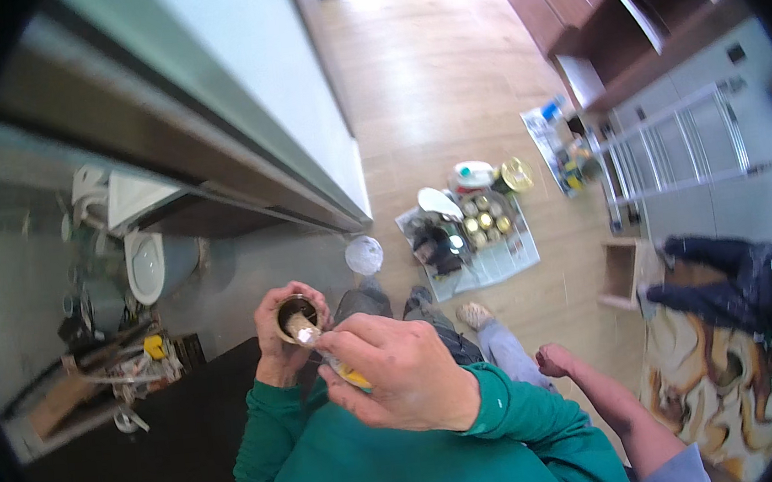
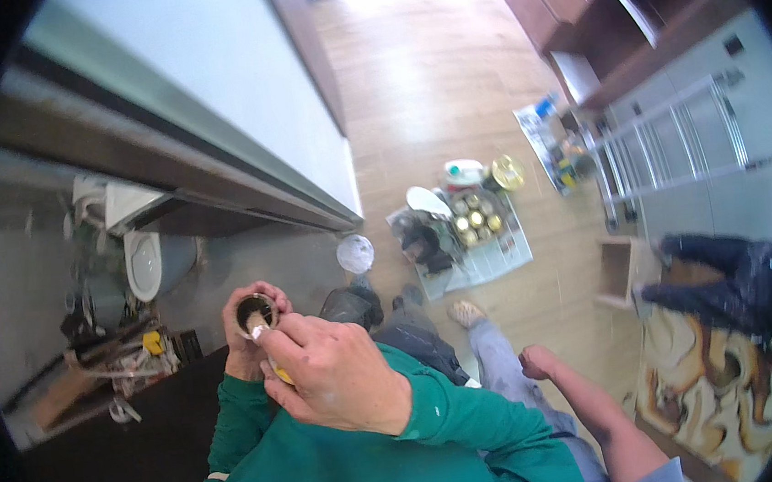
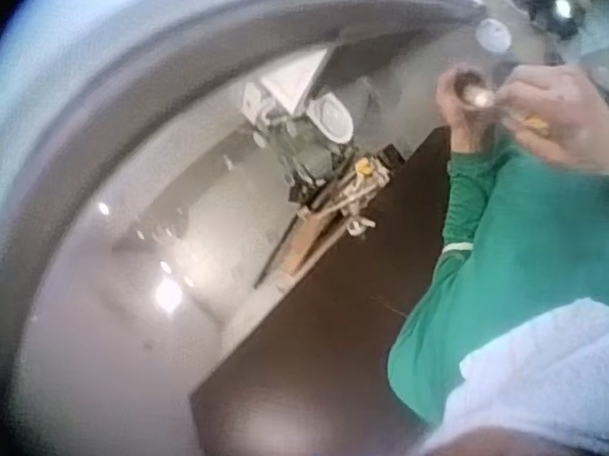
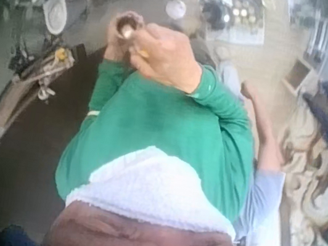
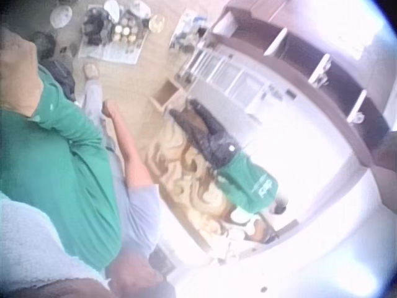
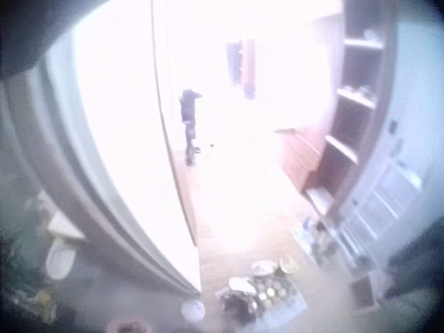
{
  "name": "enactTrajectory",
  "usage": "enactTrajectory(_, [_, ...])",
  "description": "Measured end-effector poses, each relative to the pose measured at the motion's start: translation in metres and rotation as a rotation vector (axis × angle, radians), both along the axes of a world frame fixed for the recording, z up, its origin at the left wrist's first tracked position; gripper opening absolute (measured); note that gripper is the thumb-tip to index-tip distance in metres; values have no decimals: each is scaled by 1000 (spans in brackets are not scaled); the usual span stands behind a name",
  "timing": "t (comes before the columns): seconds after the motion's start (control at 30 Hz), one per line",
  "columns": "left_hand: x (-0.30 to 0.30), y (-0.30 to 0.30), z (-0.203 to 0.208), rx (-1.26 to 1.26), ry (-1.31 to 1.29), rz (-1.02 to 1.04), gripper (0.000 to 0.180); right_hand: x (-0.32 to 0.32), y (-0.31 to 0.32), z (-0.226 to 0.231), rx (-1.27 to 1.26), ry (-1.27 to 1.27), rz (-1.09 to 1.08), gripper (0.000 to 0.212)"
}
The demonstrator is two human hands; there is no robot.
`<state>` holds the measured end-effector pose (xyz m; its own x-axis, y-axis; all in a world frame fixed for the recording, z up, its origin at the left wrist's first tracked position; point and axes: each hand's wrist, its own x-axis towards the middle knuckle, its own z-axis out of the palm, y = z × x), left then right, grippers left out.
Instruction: The person paints a vertical door frame using a brush and a small paint container. They repeatedly dip the brush into the container and apply paint to the frame edge, working from lower to higher sections. Another person is visible in the background working near the sink.
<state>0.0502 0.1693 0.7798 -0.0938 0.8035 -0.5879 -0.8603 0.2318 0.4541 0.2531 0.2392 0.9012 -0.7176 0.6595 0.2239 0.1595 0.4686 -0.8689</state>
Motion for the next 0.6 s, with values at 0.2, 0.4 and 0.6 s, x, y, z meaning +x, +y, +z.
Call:
enactTrajectory(0.2, [13,35,-17,1,13,-198,32,13,-2,-16,-67,-83,-185,29])
enactTrajectory(0.4, [7,60,-31,14,49,-284,32,19,2,-14,-11,-78,-253,30])
enactTrajectory(0.6, [-2,72,-36,-22,-15,-243,32,20,6,-4,28,-53,-258,32])
